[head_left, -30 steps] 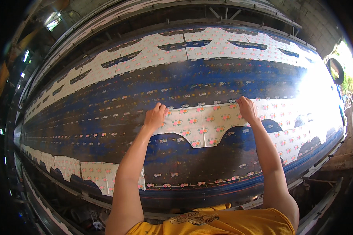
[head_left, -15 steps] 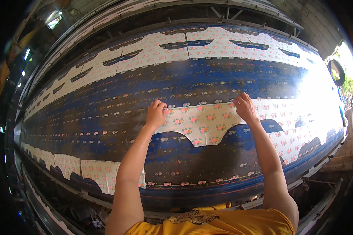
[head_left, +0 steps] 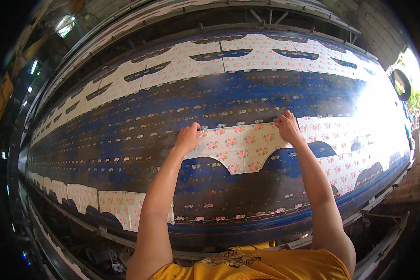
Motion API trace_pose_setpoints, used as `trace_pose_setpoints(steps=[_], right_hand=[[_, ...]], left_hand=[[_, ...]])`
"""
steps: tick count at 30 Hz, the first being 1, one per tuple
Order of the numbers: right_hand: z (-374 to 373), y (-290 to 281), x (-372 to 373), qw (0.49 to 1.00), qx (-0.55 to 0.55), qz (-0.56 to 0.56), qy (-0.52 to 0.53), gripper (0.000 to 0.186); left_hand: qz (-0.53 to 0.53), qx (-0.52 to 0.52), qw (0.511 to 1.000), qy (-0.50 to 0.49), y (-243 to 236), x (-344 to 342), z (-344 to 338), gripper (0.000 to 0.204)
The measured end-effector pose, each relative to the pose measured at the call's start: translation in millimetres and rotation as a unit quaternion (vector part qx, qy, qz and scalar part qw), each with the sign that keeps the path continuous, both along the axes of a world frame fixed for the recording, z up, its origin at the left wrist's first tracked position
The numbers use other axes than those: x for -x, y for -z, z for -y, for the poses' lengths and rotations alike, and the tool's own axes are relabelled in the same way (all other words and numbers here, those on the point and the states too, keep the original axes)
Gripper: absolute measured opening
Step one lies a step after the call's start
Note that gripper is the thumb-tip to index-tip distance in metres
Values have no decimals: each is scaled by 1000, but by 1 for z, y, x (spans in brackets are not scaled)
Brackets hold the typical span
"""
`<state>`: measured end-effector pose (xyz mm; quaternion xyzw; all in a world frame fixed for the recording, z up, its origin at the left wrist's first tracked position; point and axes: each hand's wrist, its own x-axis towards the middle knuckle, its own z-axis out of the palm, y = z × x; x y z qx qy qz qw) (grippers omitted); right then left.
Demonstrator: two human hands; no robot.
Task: The person repeatedly picks up patterned fabric pieces from a large blue surface and places them in a row, aligning them with previously placed pieces. The person handles the fabric by hand, smoothing and adjusting each piece as it is laid down.
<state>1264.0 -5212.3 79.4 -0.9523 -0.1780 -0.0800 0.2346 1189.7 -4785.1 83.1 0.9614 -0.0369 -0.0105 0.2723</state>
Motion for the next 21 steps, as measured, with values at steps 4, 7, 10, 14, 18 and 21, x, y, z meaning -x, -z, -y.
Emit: trace_pose_setpoints(steps=[4,7,10,14,18,21], right_hand=[[-6,-6,3,996,80,23,-22,8],[4,-13,17,995,64,55,-57,8],[9,-26,41,997,9,49,-65,10],[12,-65,88,996,-15,74,-52,12],[26,-106,154,993,-22,110,-43,17],[36,-127,204,988,-28,145,-50,30]], left_hand=[[48,29,998,7,8,6,-4,11],[87,106,991,-9,-9,23,7,9],[182,121,976,-11,-26,52,15,9],[283,111,953,15,-48,95,17,15],[372,35,927,25,-92,157,22,21],[389,-37,918,59,-117,209,15,23]])
